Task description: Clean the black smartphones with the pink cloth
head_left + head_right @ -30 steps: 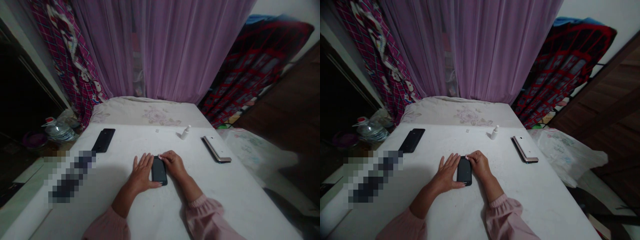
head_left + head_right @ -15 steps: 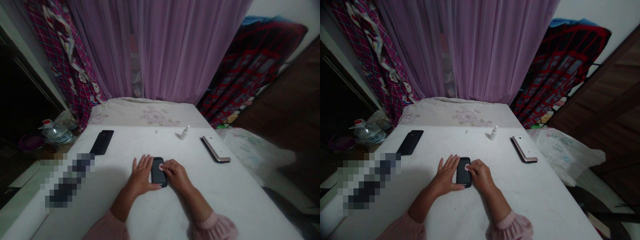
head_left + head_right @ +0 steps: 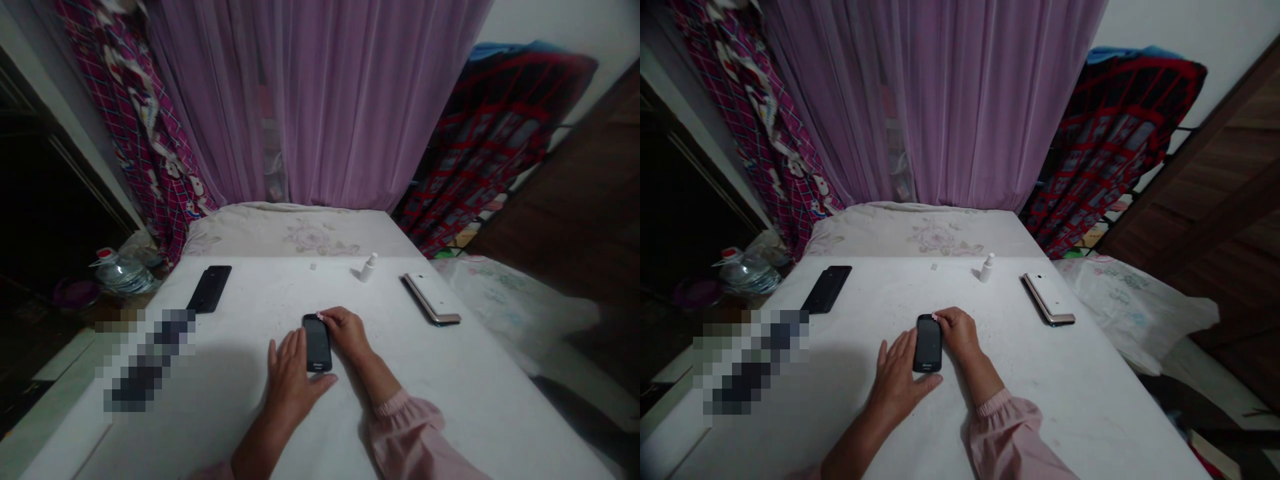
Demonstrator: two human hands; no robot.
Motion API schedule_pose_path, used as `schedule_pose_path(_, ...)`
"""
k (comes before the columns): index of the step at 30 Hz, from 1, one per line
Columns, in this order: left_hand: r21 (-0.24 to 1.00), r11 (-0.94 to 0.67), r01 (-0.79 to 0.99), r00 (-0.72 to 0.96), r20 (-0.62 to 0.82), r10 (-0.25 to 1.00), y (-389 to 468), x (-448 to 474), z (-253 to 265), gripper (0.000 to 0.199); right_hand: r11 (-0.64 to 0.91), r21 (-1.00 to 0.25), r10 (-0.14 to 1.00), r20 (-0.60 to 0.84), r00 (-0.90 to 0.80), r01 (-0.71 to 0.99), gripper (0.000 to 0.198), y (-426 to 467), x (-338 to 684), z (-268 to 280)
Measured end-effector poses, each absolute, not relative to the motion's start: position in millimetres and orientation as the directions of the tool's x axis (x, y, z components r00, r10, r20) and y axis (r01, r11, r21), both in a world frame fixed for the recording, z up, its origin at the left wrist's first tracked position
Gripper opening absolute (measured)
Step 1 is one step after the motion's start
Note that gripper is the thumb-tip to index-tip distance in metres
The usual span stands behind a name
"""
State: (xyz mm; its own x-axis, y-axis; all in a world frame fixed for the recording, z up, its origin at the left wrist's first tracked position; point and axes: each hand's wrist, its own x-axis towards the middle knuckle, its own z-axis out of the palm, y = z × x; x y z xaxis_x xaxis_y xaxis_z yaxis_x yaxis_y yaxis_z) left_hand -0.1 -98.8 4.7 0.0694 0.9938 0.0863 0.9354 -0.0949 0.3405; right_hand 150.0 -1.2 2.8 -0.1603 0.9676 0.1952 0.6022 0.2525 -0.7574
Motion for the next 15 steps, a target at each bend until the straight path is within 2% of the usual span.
schedule_pose_path(3, 0.300, -0.114, 0.947, 0.063, 0.174, 0.983, -102.4, 8.0, -5.4, 0.093, 0.260, -0.736, 0.965, 0.225, -0.136, 0.625, 0.018, -10.2, 153.0, 3.0)
schedule_pose_path(5, 0.285, -0.155, 0.946, 0.098, 0.207, 0.973, -97.7, 3.5, -8.8, 0.085, 0.288, -0.729, 0.956, 0.256, -0.144, 0.621, 0.018, -19.6, 158.6, 1.5)
schedule_pose_path(7, 0.301, -0.214, 0.929, 0.165, 0.182, 0.969, -89.6, -6.4, -7.3, 0.075, 0.333, -0.726, 0.941, 0.297, -0.162, 0.602, 0.018, -30.6, 165.5, -0.9)
schedule_pose_path(11, 0.329, -0.162, 0.930, 0.106, 0.181, 0.978, -74.3, -24.8, 2.4, 0.058, 0.426, -0.703, 0.900, 0.391, -0.190, 0.570, 0.019, -48.3, 173.9, -4.4)
schedule_pose_path(15, 0.377, -0.220, 0.900, 0.141, 0.226, 0.964, -66.8, -32.3, 2.4, 0.052, 0.478, -0.655, 0.876, 0.409, -0.257, 0.585, 0.020, -47.1, 171.0, -2.5)
